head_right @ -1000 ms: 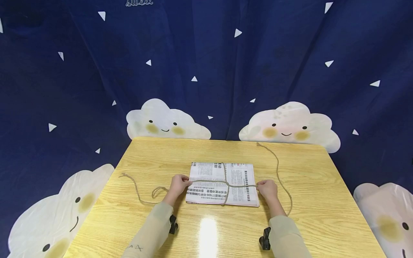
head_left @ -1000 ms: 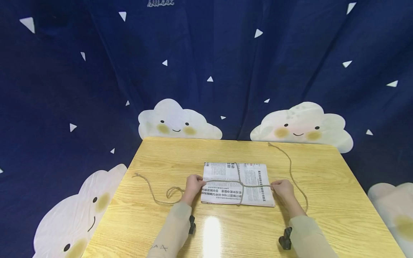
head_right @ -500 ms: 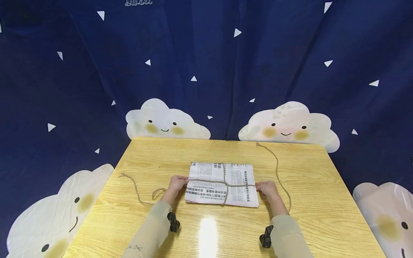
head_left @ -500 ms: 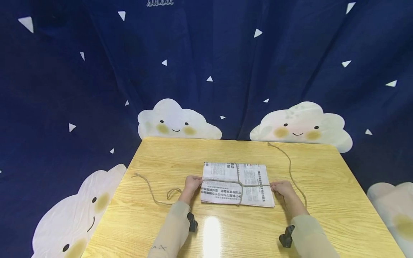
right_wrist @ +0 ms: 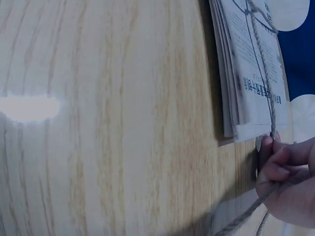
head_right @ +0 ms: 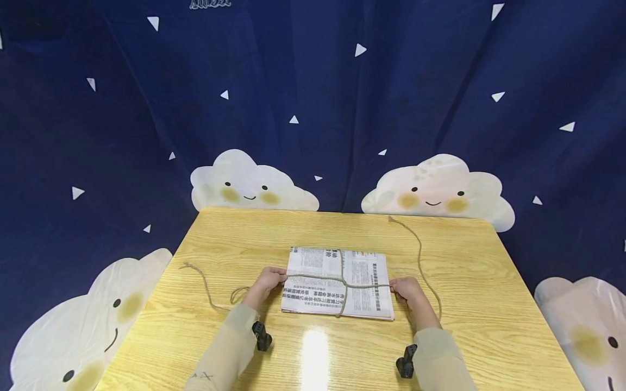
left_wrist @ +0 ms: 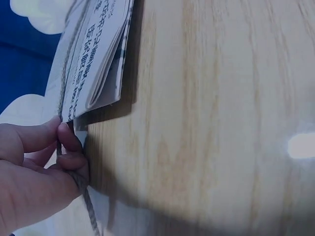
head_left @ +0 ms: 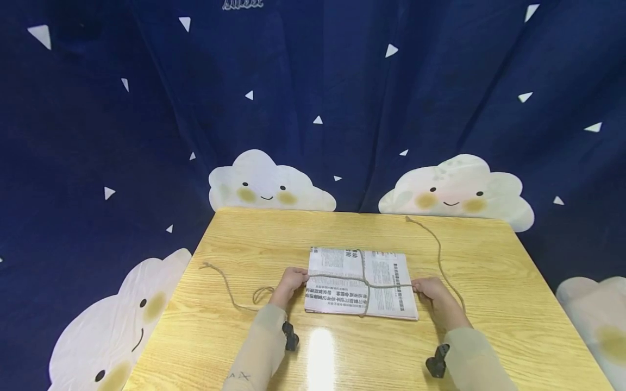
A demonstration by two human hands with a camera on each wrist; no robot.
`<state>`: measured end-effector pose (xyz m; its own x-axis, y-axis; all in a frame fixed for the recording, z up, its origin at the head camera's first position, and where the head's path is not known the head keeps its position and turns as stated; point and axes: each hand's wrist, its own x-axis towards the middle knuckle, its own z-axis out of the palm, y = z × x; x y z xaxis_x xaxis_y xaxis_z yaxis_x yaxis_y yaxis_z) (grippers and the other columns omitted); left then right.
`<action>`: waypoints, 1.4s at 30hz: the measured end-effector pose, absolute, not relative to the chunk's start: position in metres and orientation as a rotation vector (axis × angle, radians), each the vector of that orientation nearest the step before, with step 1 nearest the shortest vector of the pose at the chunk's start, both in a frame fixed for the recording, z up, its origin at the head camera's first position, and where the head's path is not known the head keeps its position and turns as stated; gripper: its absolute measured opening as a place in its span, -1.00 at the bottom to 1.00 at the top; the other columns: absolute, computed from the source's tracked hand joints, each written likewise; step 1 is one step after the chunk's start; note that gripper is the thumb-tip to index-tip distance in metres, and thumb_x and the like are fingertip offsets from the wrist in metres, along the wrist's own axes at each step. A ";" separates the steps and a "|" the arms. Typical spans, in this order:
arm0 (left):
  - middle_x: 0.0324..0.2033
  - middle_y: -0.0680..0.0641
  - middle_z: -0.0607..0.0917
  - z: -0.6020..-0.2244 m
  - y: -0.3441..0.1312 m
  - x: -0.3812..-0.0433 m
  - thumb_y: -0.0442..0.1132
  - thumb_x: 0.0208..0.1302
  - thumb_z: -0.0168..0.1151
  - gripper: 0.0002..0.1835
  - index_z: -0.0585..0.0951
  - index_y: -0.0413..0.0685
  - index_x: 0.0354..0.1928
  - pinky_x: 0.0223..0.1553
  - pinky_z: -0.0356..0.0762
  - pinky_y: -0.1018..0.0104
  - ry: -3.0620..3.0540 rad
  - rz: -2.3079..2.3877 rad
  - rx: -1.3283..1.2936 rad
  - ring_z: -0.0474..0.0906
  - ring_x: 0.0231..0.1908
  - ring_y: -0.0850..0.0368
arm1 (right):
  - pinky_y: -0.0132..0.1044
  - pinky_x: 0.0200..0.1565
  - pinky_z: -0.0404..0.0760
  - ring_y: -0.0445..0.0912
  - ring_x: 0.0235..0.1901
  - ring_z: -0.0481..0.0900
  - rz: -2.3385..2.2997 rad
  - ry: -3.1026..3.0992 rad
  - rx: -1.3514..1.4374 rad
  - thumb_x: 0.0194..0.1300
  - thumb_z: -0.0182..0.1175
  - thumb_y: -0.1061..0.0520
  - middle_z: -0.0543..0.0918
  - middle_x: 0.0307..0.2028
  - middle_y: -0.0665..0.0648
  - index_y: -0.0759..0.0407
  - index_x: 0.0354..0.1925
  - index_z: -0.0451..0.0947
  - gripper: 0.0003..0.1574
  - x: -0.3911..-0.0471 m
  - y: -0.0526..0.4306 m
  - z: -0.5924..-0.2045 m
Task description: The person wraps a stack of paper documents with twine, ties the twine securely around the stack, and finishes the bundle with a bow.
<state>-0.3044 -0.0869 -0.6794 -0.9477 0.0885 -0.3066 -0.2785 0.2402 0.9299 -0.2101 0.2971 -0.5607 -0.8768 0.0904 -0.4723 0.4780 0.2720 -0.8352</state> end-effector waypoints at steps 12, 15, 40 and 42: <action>-0.36 -0.13 0.69 -0.697 -0.092 -0.306 -0.33 0.11 0.27 -0.79 0.66 -0.26 -0.20 -0.44 0.56 0.35 2.188 1.902 -0.045 0.59 -0.46 0.14 | -0.43 -0.48 0.44 -0.22 -0.50 0.44 -1.606 2.291 0.480 0.26 -0.01 0.36 0.62 -0.46 -0.03 0.58 0.03 0.36 -0.61 -0.205 0.301 -0.555; -0.27 -0.23 0.67 -0.640 -0.084 -0.279 -0.37 0.17 0.20 -0.76 0.61 -0.36 -0.13 -0.32 0.58 0.28 2.207 1.853 -0.074 0.60 -0.38 0.07 | -0.45 -0.45 0.45 -0.23 -0.43 0.45 -1.696 2.173 0.536 0.28 -0.05 0.35 0.61 -0.41 -0.05 0.56 0.14 0.26 -0.53 -0.203 0.300 -0.557; -0.40 -0.26 0.64 -0.530 -0.088 -0.252 -0.47 0.26 0.02 -0.73 0.49 -0.52 -0.04 -0.25 0.58 0.07 2.227 1.899 0.123 0.54 -0.48 0.06 | -0.45 -0.35 0.60 -0.27 -0.47 0.56 -1.879 2.199 0.349 0.37 -0.16 0.35 0.57 -0.45 0.00 0.65 0.14 0.17 -0.56 -0.213 0.312 -0.546; -0.35 -0.26 0.65 -0.531 -0.089 -0.258 -0.47 0.26 0.03 -0.74 0.50 -0.50 -0.04 -0.21 0.58 0.06 2.230 1.919 0.131 0.56 -0.45 0.09 | -0.41 -0.29 0.62 -0.27 -0.45 0.58 -1.918 2.234 0.277 0.37 -0.20 0.40 0.59 -0.46 0.02 0.71 0.11 0.15 -0.58 -0.215 0.312 -0.540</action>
<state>-0.2583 -0.0888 -0.5309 -0.9768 0.1940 -0.0905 -0.0606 0.1553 0.9860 -0.2148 0.3118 -0.5403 -0.9656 0.0215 -0.2593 0.2596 0.1483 -0.9543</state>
